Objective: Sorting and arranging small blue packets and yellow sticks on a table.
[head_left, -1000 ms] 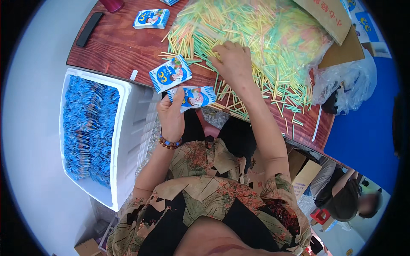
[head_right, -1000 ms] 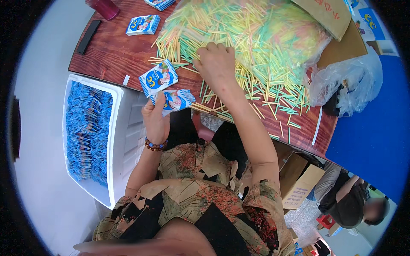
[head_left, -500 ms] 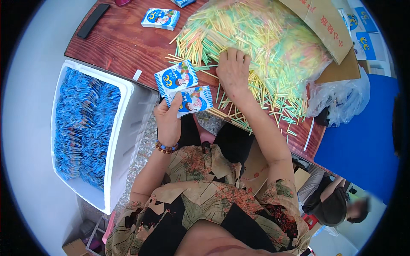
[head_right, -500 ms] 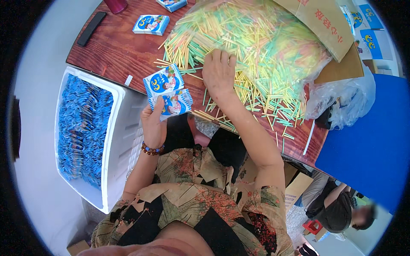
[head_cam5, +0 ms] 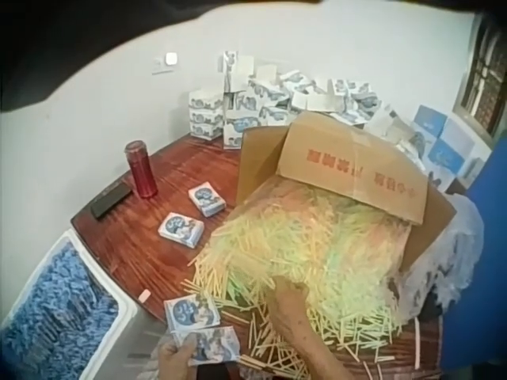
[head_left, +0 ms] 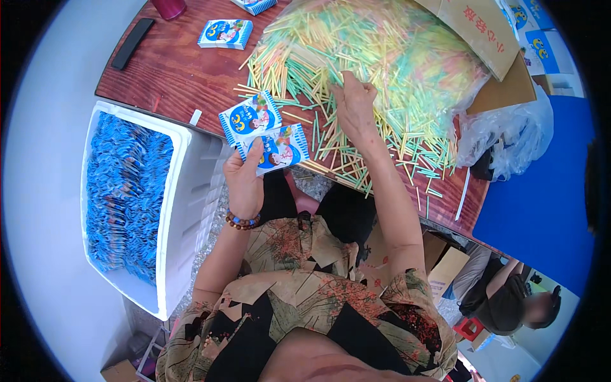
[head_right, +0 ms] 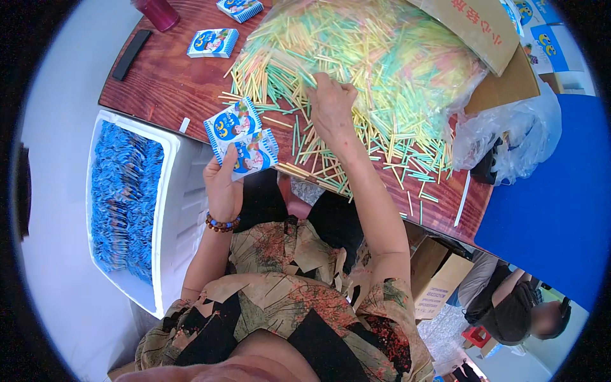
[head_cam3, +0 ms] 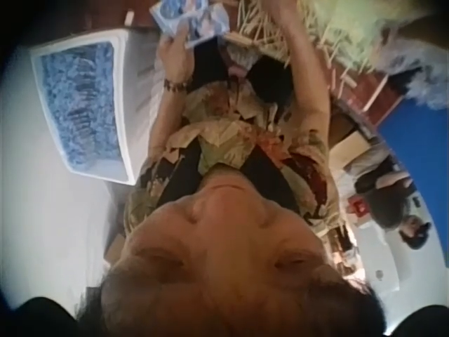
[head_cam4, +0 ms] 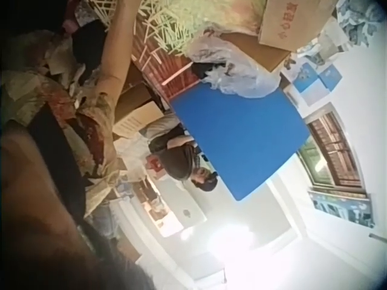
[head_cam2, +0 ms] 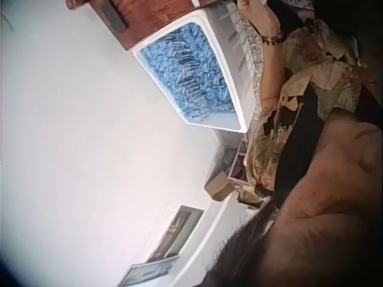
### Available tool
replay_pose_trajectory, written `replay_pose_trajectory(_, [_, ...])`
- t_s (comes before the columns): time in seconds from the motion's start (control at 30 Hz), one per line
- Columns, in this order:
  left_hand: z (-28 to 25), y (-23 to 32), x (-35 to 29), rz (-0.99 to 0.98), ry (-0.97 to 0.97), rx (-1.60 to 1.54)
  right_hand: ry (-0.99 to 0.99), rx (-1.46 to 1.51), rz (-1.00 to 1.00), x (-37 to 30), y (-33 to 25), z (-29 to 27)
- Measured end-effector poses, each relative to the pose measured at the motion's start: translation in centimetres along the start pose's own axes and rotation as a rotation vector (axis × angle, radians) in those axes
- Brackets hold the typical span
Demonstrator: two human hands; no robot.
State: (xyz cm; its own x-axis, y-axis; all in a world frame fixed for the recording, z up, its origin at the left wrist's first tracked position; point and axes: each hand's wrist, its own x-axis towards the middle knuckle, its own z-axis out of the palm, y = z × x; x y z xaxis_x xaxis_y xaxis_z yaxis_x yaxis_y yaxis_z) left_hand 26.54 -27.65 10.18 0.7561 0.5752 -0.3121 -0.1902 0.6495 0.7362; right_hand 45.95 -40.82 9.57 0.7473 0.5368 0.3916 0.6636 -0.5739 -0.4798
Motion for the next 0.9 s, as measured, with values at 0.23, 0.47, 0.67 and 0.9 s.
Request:
replay_pose_trajectory(0.23, [-0.2, -0.4, -0.4, -0.009, 0.006, 0.003, -0.073, 0.056, 0.035, 0.0, 0.3, -0.1])
replay_pose_trajectory(0.47, [-0.1, 0.0, -0.1, -0.027, -0.034, -0.023, -0.046, 0.3, 0.153, 0.1, -0.1, -2.0])
replay_pose_trajectory(0.67, [1.6, 0.0, 0.8, -0.049, -0.08, -0.128, 0.106, 1.669, 0.436, -1.9, -0.3, -2.9])
replay_pose_trajectory(0.9, [5.0, -2.5, 1.8, -0.022, -0.145, -0.137, 0.28, 1.732, 0.258, -3.3, -3.4, -5.3])
